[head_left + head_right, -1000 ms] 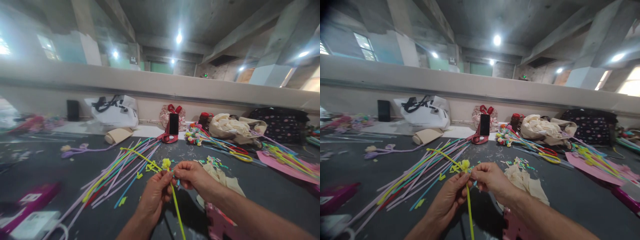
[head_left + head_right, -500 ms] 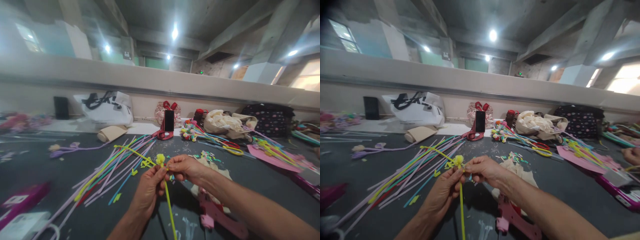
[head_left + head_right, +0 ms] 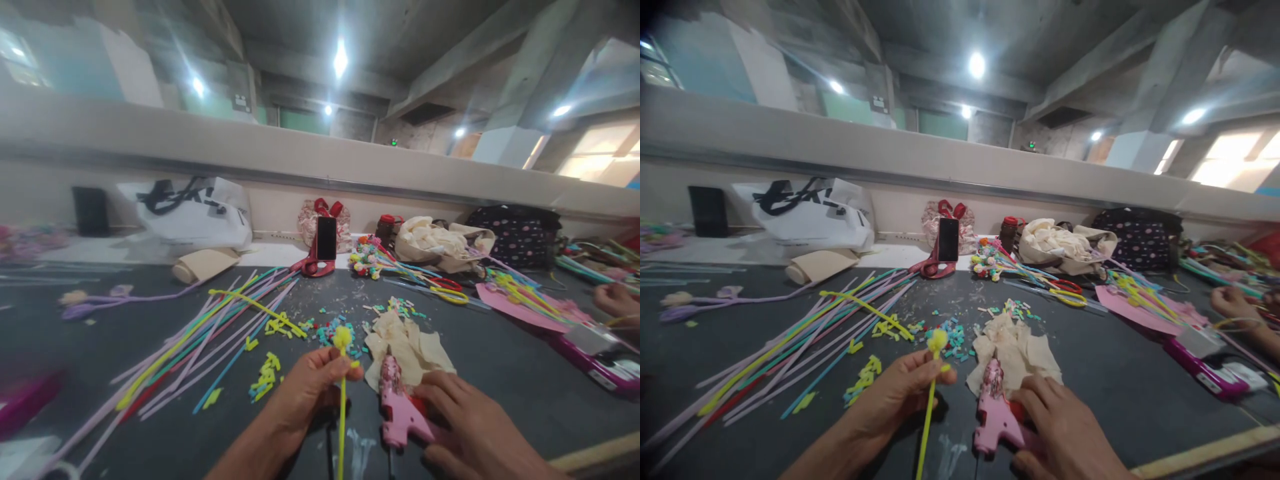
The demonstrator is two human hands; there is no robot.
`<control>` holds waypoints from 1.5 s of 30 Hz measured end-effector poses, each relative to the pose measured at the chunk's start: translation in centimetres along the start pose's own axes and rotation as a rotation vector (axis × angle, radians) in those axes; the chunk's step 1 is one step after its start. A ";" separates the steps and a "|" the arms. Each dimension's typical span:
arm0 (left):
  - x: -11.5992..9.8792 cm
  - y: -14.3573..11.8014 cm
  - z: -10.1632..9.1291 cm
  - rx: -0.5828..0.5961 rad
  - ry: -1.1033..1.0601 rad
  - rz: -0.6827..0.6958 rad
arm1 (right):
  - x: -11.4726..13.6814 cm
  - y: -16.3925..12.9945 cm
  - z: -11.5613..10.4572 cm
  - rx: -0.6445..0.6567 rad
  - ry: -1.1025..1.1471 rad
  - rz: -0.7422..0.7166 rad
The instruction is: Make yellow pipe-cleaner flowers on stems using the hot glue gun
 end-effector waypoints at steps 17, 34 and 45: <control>4.0 3.3 1.2 -0.039 0.370 -0.112 | -4.8 0.3 0.3 -0.003 0.614 0.120; 1.2 3.2 3.5 -0.049 0.186 0.022 | -3.0 -0.5 0.0 -0.105 0.324 0.005; 5.2 3.7 4.6 0.059 0.418 -0.105 | -4.4 -1.1 0.1 -0.209 0.358 0.001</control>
Point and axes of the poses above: each hand's wrist, its own y-axis towards the middle knuckle, its own z-axis out of the palm, x = y × z, the point moved 7 cm from there along y, towards the middle knuckle, and after that the axes turned 13 degrees about z, right-handed, at the moved point
